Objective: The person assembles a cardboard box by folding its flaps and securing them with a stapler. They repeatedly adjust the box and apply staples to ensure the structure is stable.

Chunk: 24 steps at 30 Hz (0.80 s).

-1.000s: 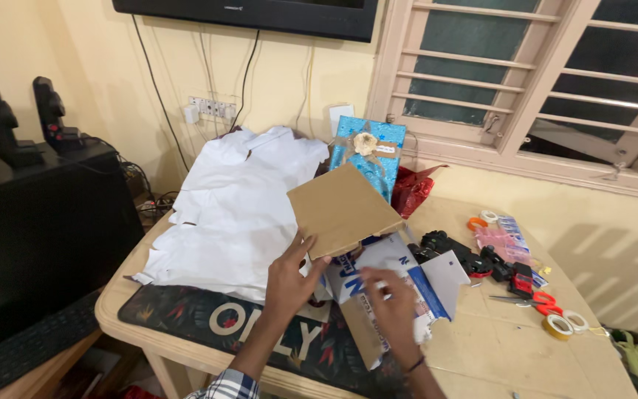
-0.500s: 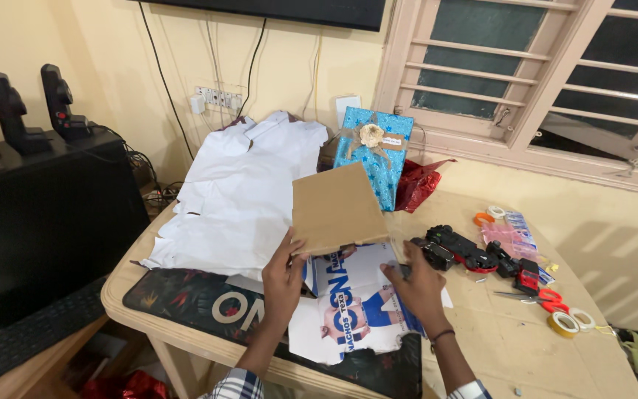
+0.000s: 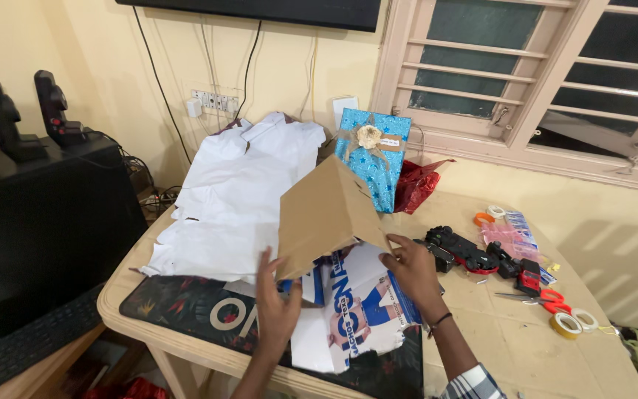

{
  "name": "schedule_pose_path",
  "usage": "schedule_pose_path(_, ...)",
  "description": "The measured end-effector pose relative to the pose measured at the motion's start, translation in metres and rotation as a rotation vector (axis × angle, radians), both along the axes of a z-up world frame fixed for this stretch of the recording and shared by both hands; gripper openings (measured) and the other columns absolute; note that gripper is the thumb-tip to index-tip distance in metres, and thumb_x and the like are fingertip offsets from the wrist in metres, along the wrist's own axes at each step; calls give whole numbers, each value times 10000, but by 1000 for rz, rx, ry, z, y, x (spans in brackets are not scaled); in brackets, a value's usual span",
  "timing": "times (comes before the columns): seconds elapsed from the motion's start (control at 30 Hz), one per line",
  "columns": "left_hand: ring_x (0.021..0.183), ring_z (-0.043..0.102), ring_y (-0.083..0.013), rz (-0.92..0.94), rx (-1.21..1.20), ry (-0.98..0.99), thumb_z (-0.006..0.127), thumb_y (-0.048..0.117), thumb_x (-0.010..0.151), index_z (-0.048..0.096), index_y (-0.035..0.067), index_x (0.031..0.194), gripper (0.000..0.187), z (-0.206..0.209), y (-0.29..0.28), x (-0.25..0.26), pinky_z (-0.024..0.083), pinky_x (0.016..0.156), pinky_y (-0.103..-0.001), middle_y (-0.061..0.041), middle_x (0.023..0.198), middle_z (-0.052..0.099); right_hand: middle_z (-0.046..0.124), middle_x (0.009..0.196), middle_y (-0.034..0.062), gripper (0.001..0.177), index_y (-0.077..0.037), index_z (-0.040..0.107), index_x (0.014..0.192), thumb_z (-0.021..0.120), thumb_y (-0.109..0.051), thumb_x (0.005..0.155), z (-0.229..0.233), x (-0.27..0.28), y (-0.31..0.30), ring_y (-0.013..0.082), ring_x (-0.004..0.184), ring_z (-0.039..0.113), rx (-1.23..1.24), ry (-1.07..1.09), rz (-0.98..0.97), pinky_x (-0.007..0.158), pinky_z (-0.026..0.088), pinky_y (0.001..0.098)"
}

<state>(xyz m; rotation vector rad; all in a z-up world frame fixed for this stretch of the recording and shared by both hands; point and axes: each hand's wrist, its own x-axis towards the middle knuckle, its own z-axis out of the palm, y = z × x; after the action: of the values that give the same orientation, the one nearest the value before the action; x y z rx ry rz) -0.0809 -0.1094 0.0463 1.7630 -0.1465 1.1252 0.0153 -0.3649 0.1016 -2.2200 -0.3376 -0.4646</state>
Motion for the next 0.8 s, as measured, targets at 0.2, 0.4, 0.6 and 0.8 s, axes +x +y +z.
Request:
schedule_pose_path(0.2,1155,617,-344,302,482,-352,770,182,818,558,143,1202,440,20,-34,-11,468,916,-529,-99,1254,593,783,835,152,519,-68,682,1260,784,-195,768,28,-14,14,271,746,779,-79,-19,-12,706,583,362)
schedule_pose_path(0.4,771,735,-186,-396,-375,294,679,294,943,688,49,1108,296,39,-90,14,567,634,-327,-60,882,753,788,912,156,505,-66,674,1272,771,-175,789,35,-24,24,256,783,776,-98,-8,15,715,589,355)
schedule_pose_path(0.6,855,669,-212,-554,-982,200,567,321,1048,615,-44,1168,387,53,-91,47,553,735,-347,-122,1001,678,791,1081,100,542,-47,626,1371,744,-150,852,31,-37,16,142,920,717,66,54,363,831,562,303)
schedule_pose_path(0.8,1059,625,-200,-580,-1195,56,602,287,963,626,49,1217,350,69,-70,59,493,938,-444,-67,1172,674,818,1103,88,449,-61,716,1268,707,-109,822,32,-38,24,100,938,736,196,90,374,868,576,283)
